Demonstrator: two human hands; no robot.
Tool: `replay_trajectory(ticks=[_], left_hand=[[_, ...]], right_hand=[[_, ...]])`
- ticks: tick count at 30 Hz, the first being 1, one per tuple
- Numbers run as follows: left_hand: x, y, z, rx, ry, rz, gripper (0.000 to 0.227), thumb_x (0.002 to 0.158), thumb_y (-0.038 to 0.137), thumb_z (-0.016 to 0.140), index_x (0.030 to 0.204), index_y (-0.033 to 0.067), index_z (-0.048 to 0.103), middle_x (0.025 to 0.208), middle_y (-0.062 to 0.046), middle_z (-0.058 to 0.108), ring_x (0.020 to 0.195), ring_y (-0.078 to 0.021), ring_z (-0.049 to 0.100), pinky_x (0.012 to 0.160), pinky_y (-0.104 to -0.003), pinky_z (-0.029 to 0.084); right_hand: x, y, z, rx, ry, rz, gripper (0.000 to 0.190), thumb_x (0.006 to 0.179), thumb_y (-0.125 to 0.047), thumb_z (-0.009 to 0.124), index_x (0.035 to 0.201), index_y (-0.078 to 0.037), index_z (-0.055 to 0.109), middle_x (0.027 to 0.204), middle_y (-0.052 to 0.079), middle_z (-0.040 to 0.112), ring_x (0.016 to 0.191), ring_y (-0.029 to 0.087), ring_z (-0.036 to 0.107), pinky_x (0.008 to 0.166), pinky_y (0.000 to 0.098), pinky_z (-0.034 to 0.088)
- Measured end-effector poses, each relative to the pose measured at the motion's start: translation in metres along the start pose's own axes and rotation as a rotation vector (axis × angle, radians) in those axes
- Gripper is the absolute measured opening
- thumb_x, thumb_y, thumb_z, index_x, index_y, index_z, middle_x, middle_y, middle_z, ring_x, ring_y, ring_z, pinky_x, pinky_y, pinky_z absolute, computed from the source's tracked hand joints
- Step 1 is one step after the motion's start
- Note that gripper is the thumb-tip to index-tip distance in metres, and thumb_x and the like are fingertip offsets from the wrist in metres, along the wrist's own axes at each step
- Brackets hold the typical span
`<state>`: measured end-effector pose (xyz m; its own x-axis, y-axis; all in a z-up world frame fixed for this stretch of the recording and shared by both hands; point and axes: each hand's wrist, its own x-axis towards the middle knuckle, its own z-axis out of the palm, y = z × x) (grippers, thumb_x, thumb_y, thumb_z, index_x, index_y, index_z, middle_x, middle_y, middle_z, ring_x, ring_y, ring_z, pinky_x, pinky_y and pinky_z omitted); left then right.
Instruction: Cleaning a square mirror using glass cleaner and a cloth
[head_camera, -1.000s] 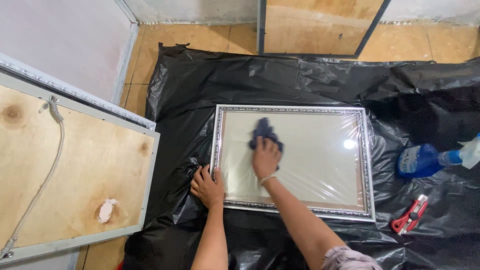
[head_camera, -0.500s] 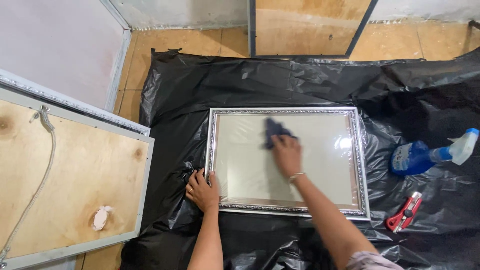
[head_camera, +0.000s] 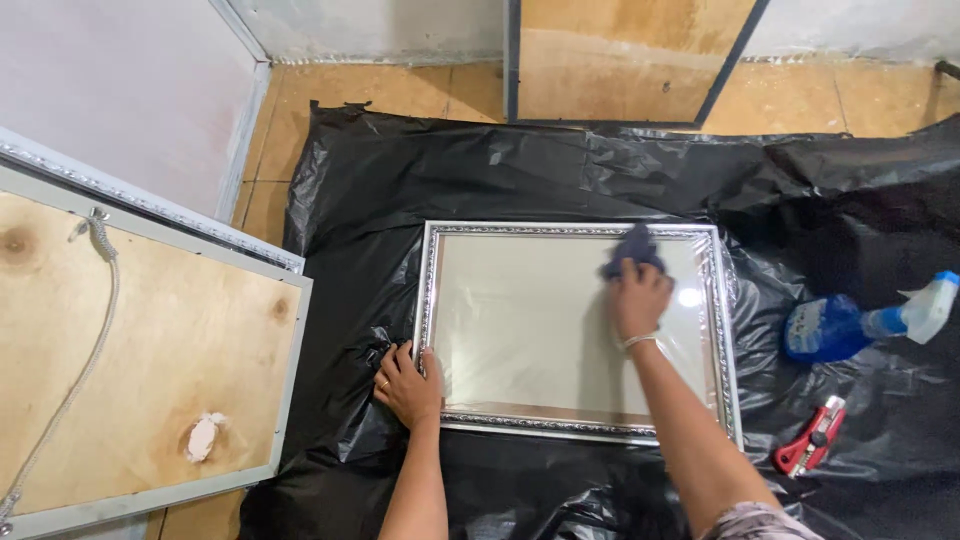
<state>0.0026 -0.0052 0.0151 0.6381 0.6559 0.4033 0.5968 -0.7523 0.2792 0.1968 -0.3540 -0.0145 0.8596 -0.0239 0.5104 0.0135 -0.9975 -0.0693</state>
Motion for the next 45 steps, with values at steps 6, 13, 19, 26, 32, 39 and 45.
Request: replay_trajectory(ticks=[6, 13, 19, 26, 32, 39, 45], left_hand=[[0.001, 0.0, 0.001, -0.019, -0.013, -0.008, 0.036, 0.085, 0.051, 0.067, 0.118, 0.0354, 0.066, 0.127, 0.005, 0.062, 0.107, -0.027, 0.059, 0.09, -0.046, 0.044], [0.002, -0.001, 0.001, -0.006, -0.01, -0.011, 0.036, 0.085, 0.053, 0.067, 0.116, 0.0354, 0.066, 0.127, 0.007, 0.062, 0.107, -0.0259, 0.06, 0.09, -0.046, 0.044], [0.0, -0.003, 0.004, 0.012, -0.002, 0.0, 0.036, 0.084, 0.053, 0.067, 0.116, 0.0367, 0.066, 0.127, 0.008, 0.062, 0.109, -0.0253, 0.06, 0.091, -0.045, 0.044], [0.001, -0.001, 0.001, 0.005, -0.021, -0.017, 0.036, 0.086, 0.053, 0.066, 0.118, 0.0369, 0.066, 0.129, 0.007, 0.062, 0.11, -0.0254, 0.059, 0.093, -0.046, 0.044], [0.001, 0.002, -0.005, -0.003, -0.041, -0.015, 0.036, 0.087, 0.054, 0.064, 0.118, 0.0361, 0.066, 0.129, 0.006, 0.062, 0.11, -0.0265, 0.059, 0.093, -0.046, 0.044], [0.002, 0.005, -0.011, -0.059, -0.179, -0.059, 0.044, 0.092, 0.052, 0.058, 0.124, 0.0233, 0.066, 0.139, -0.002, 0.058, 0.122, -0.0314, 0.051, 0.11, -0.05, 0.032], [0.003, 0.008, -0.017, -0.032, -0.125, -0.01, 0.042, 0.093, 0.05, 0.058, 0.124, 0.0223, 0.066, 0.137, -0.002, 0.059, 0.116, -0.0319, 0.054, 0.105, -0.049, 0.036]], right_hand=[[-0.014, -0.146, -0.005, 0.117, -0.315, -0.119, 0.055, 0.084, -0.031, 0.074, 0.139, -0.029, 0.062, 0.13, 0.007, 0.061, 0.121, 0.034, 0.058, 0.095, 0.0474, 0.049], [0.007, -0.257, -0.008, 0.398, -0.476, -0.295, 0.059, 0.089, -0.026, 0.069, 0.143, -0.034, 0.047, 0.131, 0.001, 0.054, 0.125, 0.028, 0.049, 0.101, 0.0432, 0.041], [0.029, -0.24, -0.012, 0.37, -0.403, -0.485, 0.028, 0.095, -0.03, 0.067, 0.121, -0.038, 0.064, 0.138, -0.006, 0.053, 0.129, 0.024, 0.048, 0.103, 0.0419, 0.04], [0.044, -0.113, -0.013, 0.201, -0.355, -0.356, 0.033, 0.098, -0.025, 0.062, 0.127, -0.04, 0.066, 0.134, -0.007, 0.061, 0.129, 0.024, 0.054, 0.102, 0.0465, 0.046], [0.039, 0.053, 0.003, 0.023, -0.266, -0.082, 0.035, 0.102, -0.027, 0.059, 0.134, -0.04, 0.063, 0.137, -0.007, 0.06, 0.13, 0.028, 0.052, 0.103, 0.0565, 0.044], [0.033, 0.062, 0.022, -0.008, 0.003, 0.191, 0.035, 0.098, -0.026, 0.058, 0.131, -0.017, 0.066, 0.136, 0.007, 0.059, 0.109, 0.037, 0.048, 0.094, 0.0527, 0.036], [0.029, -0.072, -0.012, 0.26, -0.263, 0.147, 0.064, 0.091, -0.015, 0.058, 0.152, 0.0, 0.043, 0.125, 0.021, 0.062, 0.108, 0.041, 0.055, 0.095, 0.0543, 0.038]])
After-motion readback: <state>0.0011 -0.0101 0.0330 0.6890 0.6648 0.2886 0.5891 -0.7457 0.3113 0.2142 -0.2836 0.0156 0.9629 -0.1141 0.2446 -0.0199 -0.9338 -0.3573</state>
